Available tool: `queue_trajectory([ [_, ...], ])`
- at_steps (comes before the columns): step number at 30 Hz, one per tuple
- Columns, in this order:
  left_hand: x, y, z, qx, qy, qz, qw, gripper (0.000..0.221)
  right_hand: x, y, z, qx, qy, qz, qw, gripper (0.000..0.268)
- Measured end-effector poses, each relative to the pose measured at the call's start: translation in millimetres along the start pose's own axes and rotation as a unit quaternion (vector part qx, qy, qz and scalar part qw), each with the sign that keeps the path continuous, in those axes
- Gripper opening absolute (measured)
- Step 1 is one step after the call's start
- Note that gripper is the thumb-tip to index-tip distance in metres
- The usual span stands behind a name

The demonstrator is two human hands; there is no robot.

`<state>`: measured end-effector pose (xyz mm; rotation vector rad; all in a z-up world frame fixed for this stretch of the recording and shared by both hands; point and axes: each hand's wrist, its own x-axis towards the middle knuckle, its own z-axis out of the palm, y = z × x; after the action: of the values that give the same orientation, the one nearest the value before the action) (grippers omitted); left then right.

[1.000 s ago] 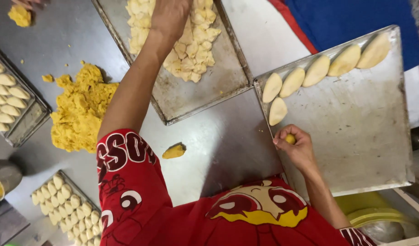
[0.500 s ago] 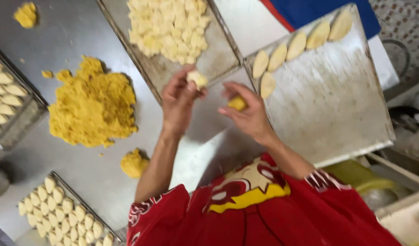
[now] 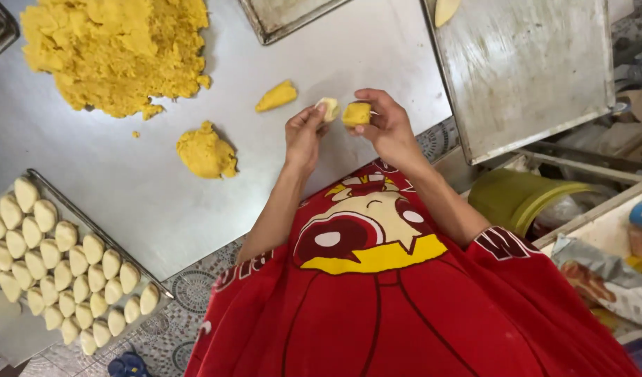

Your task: Shaping and filling small dough portions into pastries on a metal work surface

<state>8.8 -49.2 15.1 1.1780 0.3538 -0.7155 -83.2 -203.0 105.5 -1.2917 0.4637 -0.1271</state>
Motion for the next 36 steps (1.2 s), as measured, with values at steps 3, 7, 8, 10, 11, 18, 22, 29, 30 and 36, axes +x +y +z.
queue_trajectory([
  [3, -54.3, 46.8, 13.8, 0.073, -0.094, 0.053, 0.991, 0.032, -18.1, -29.4, 26.9, -0.205, 0.034, -0.172, 0.963, 0.046],
  [7, -72.7, 70.8, 9.3, 0.131, -0.17, 0.168, 0.962, 0.031, -12.2, -60.3, 20.6, -0.329, -0.024, -0.246, 0.911, 0.053],
  [8, -77.4, 76.2, 9.0, 0.141, -0.184, 0.196, 0.953, 0.032, -10.1, -66.4, 14.4, -0.237, -0.09, -0.172, 0.952, 0.052],
  [10, -87.7, 79.2, 12.1, 0.15, -0.191, 0.224, 0.944, 0.033, -7.1, -60.0, 5.8, -0.143, -0.163, -0.091, 0.972, 0.054],
  [11, -87.3, 80.1, 16.7, 0.169, -0.178, 0.264, 0.933, 0.031, -0.8, -48.4, 3.5, -0.102, -0.146, -0.098, 0.979, 0.044],
  [18, -94.2, 82.8, 63.4, 0.303, -0.069, 0.399, 0.863, 0.018, -2.5, -57.3, -11.5, -0.075, -0.093, -0.119, 0.986, 0.059],
  [22, -105.4, 89.8, 85.4, 0.233, -0.155, 0.265, 0.923, 0.028, 16.3, -54.5, -29.0, -0.08, -0.046, -0.206, 0.974, 0.033],
  [29, -128.1, 117.9, 116.9, 0.297, -0.078, 0.39, 0.868, 0.028, 7.7, -90.9, -29.1, -0.06, -0.043, -0.25, 0.965, 0.038],
  [30, -142.4, 131.5, 124.5, 0.262, -0.109, 0.369, 0.885, 0.03, 8.7, -100.9, -29.9, 0.027, -0.032, -0.198, 0.979, 0.029],
  [36, -107.7, 104.3, 165.6, 0.093, -0.096, 0.443, 0.886, 0.026, -5.2, -119.8, 2.0, 0.077, 0.038, -0.139, 0.987, 0.021],
])
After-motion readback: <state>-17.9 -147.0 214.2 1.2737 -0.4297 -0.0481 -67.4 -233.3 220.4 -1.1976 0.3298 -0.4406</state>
